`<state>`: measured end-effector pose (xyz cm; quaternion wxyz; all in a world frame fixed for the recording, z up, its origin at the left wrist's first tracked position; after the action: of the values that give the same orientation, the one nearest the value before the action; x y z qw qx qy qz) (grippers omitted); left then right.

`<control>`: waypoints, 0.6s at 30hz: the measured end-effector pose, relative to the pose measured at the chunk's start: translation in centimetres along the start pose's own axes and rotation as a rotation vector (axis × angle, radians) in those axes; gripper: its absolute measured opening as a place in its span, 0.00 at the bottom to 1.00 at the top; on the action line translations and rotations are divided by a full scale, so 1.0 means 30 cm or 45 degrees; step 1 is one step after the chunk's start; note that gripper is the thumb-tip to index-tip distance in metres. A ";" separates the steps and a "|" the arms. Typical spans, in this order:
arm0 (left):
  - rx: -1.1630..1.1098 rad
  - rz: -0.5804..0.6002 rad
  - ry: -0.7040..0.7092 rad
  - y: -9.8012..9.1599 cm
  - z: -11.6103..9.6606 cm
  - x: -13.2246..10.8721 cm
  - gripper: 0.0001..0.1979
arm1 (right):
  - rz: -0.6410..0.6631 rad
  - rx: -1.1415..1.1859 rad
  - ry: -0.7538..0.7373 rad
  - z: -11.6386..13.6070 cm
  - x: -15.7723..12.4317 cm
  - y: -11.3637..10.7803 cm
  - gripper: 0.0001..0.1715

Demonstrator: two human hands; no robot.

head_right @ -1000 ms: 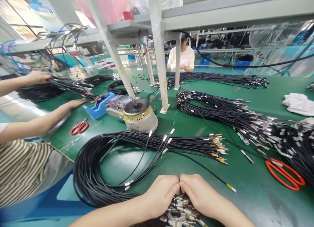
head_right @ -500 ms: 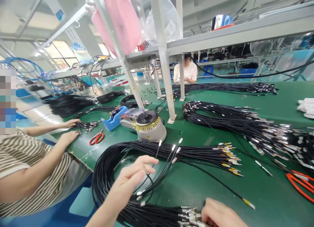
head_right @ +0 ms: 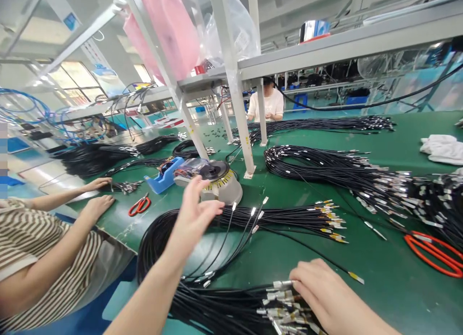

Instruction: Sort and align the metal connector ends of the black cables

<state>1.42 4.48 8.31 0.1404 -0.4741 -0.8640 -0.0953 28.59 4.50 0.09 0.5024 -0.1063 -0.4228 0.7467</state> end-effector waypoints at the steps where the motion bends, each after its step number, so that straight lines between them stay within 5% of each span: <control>1: 0.122 0.091 0.018 0.044 0.031 -0.035 0.34 | 0.048 0.000 -0.020 0.010 0.010 0.003 0.16; 5: 0.584 0.827 0.125 0.169 0.138 -0.240 0.16 | 0.091 0.013 -0.030 0.022 0.044 0.015 0.17; 7: 0.801 0.994 0.212 0.187 0.169 -0.317 0.07 | 0.079 0.049 0.001 0.015 0.060 0.022 0.18; 18: 1.167 0.983 0.432 0.274 0.208 -0.342 0.11 | 0.197 0.322 0.012 -0.031 0.081 0.025 0.18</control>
<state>12.68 2.57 -0.72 0.4893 -0.6220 -0.5490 0.2689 27.49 6.92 -0.39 0.4548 -0.0778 -0.3135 0.8300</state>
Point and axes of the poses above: each hand's wrist, its own x-axis towards the middle knuckle, its own y-axis out of the palm, z = x × y, the point moved 3 cm from there along x, towards the middle knuckle, and after that the axes turned 15 degrees about -z, right-handed, at the moved point
